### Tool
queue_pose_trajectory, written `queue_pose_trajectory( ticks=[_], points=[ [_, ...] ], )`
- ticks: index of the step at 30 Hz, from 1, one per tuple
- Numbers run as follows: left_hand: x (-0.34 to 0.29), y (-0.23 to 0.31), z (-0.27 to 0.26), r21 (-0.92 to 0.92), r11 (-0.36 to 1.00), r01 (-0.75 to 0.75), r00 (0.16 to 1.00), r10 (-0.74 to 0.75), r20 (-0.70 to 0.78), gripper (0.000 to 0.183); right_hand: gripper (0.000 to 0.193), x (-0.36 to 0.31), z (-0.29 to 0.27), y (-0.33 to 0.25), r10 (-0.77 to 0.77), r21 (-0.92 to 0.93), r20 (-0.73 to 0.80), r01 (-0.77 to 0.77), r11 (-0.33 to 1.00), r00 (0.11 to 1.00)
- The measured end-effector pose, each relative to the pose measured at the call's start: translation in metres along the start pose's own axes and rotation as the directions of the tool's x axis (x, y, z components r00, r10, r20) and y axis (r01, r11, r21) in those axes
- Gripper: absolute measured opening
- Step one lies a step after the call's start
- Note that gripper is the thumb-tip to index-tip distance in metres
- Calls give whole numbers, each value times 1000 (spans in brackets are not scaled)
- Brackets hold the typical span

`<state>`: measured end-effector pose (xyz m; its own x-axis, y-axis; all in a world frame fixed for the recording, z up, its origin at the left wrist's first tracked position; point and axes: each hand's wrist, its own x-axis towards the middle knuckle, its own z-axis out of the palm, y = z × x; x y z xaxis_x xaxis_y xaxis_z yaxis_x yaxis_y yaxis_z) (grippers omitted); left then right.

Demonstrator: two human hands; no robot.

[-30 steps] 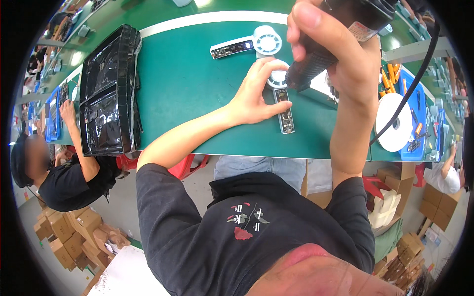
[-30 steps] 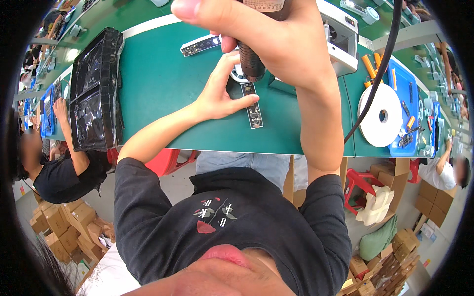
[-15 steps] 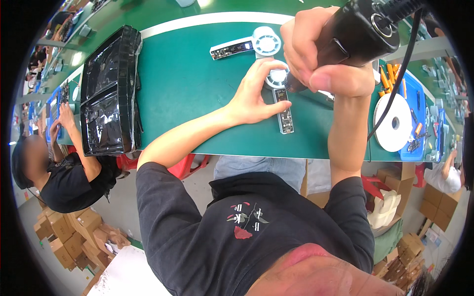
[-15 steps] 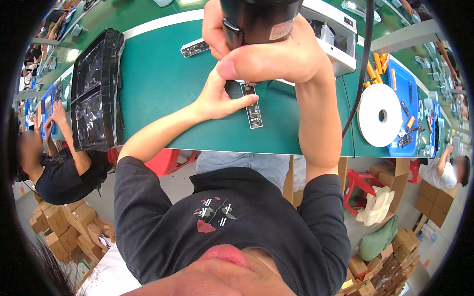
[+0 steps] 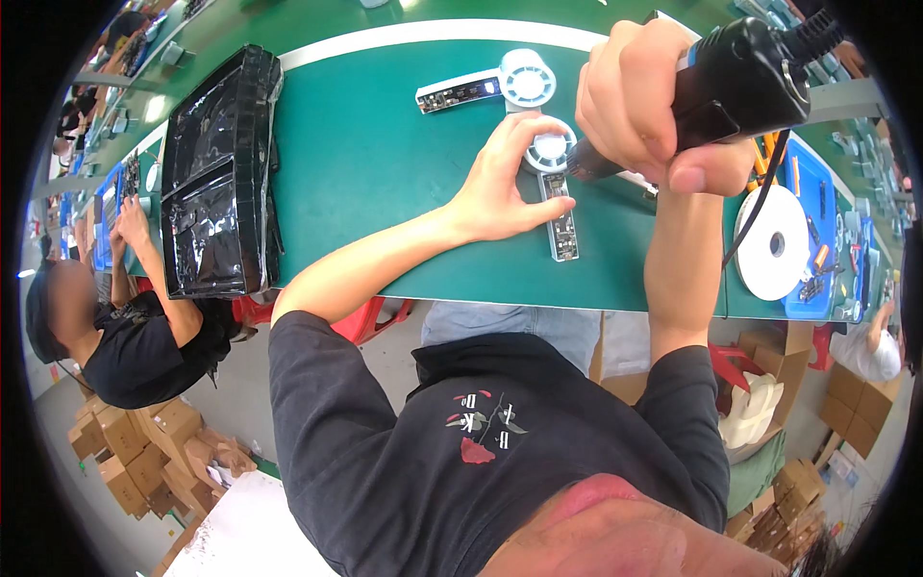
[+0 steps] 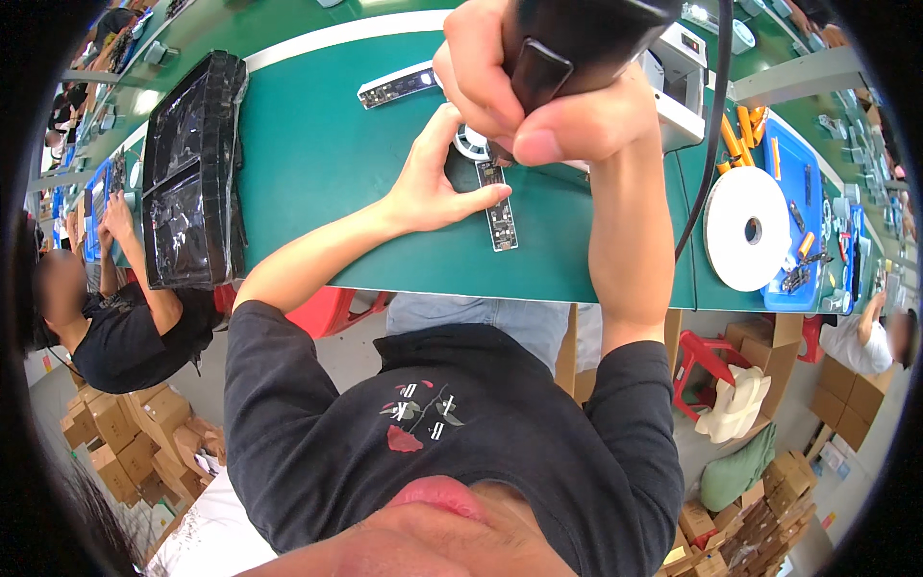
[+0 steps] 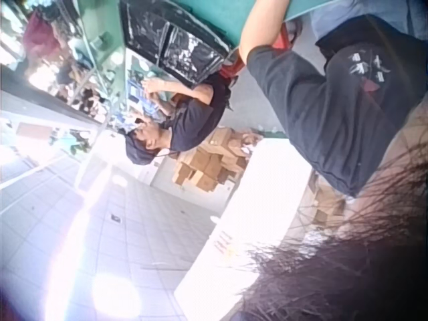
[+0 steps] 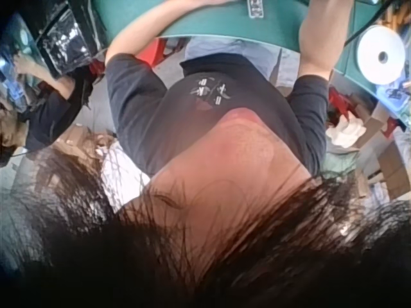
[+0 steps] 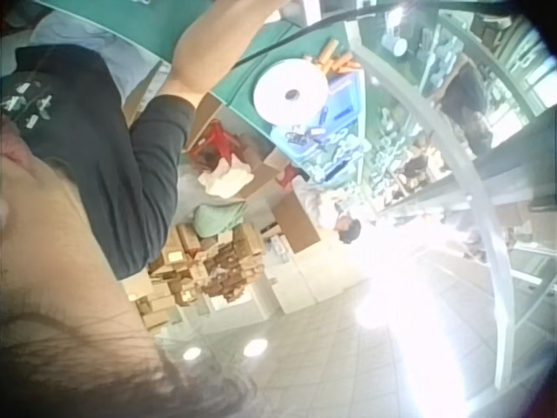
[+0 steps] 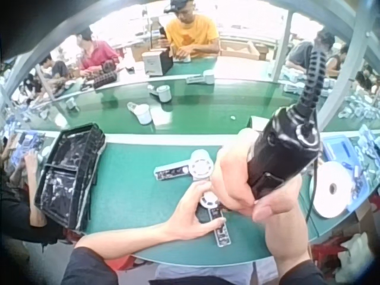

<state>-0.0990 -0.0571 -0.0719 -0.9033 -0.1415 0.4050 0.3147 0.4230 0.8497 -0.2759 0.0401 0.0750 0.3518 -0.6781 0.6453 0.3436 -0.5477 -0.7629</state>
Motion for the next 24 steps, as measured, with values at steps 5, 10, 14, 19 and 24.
queue_pose_trajectory(
  ticks=[5, 10, 14, 19, 24],
  points=[
    [-6, -1, -2, -30, 999, 37, 999, -36, 20, 79, 31, 4, 13, 9, -25, -83, -108, 16, 996, 994],
    [-8, -2, 0, -21, 1000, 12, 1000, -12, -21, 78, 25, 9, 51, -12, 121, -265, -566, -319, 910, 816],
    [1, 3, -4, 75, 996, -56, 998, 57, -8, 77, 19, 8, 78, -66, -211, -373, -814, -208, 904, 542],
    [-1, 6, 1, 145, 987, -72, 996, 79, -44, 74, 16, -14, 95, -90, -567, -608, -793, -254, 752, 222],
    [0, 4, 2, 175, 982, -65, 998, 68, -15, 74, 11, -12, 101, -80, -592, -560, -794, -546, 623, 139]
  ],
)
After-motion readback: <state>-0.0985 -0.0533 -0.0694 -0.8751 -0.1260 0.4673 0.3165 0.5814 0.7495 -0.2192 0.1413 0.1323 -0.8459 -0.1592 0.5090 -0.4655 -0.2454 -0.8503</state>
